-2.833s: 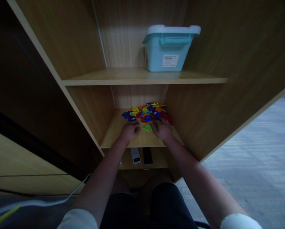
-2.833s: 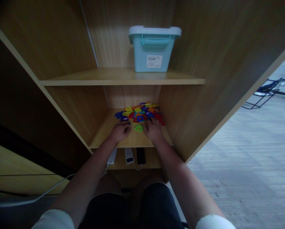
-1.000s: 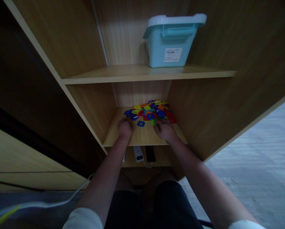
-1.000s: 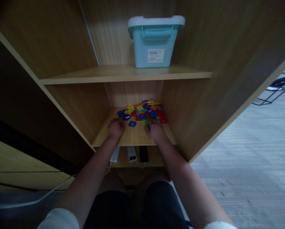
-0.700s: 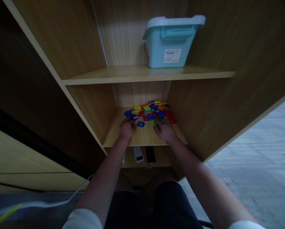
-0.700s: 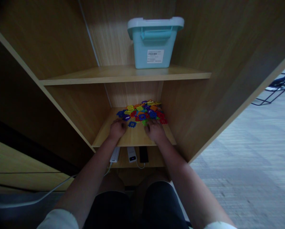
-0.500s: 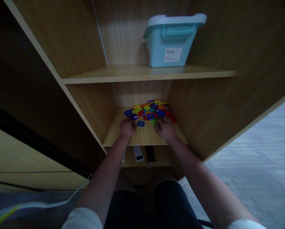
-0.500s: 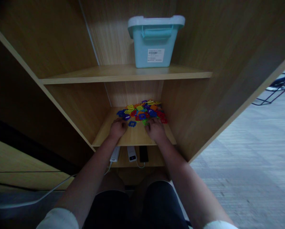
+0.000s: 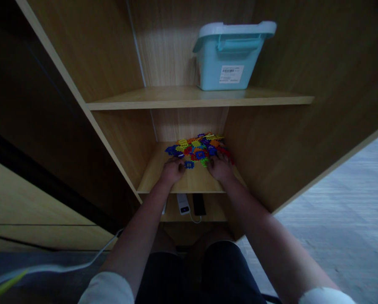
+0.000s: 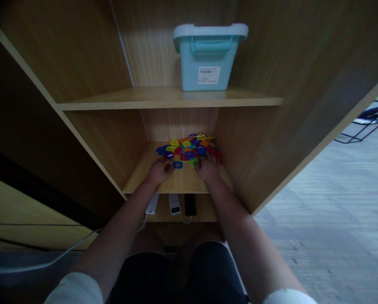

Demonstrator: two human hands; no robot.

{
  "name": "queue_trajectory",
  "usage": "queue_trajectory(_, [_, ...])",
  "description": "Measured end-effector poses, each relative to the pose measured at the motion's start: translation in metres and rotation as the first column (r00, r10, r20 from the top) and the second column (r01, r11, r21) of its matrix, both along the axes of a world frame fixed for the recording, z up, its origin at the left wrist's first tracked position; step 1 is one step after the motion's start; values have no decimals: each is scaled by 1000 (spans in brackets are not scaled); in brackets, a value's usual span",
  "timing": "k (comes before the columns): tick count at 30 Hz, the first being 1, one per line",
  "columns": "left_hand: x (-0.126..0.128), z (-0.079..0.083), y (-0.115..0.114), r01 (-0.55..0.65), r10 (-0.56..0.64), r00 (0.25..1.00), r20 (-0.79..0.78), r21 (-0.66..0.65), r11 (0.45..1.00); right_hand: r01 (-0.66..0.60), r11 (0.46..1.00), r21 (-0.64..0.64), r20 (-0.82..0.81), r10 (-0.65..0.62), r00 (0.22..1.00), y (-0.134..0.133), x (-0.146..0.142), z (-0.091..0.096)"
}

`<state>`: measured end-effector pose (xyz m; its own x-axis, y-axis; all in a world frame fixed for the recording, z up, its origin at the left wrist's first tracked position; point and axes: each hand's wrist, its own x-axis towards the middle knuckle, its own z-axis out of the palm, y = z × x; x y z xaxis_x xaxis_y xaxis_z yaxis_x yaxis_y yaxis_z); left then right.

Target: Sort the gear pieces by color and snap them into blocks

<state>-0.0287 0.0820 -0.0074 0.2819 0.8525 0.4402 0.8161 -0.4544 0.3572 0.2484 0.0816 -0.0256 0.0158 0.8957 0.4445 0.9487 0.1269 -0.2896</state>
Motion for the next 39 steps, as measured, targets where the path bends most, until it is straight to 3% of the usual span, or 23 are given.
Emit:
queue_trajectory(8, [1,-7,5,100,-100,994,-33,-20,995,-144,983,118,19,142,990,-11,1,8])
queue_trajectory(13, [-2,-8,9,132,-129,991,37,-68,989,-261,943,206,-156,295,943,-23,2,17])
queue_trajectory(16, [-4,-6,8,151,-144,985,90,-71,986,-319,928,191,-227,358,905,-27,4,19])
queue_trajectory(22, [-5,-3,5,239,-224,947,230,-43,970,-319,938,133,-314,345,885,-26,4,14])
queue_trajectory(30, [-7,-1,4,282,-265,921,287,-20,959,-428,898,97,-271,438,857,-25,1,11])
queue_trajectory(34, [-7,-3,4,264,-251,930,268,-11,965,-420,900,116,-198,435,878,-24,-1,12])
queue_trajectory(39, [-7,-7,5,249,-236,935,266,-13,969,-216,966,145,-150,237,960,-24,4,13])
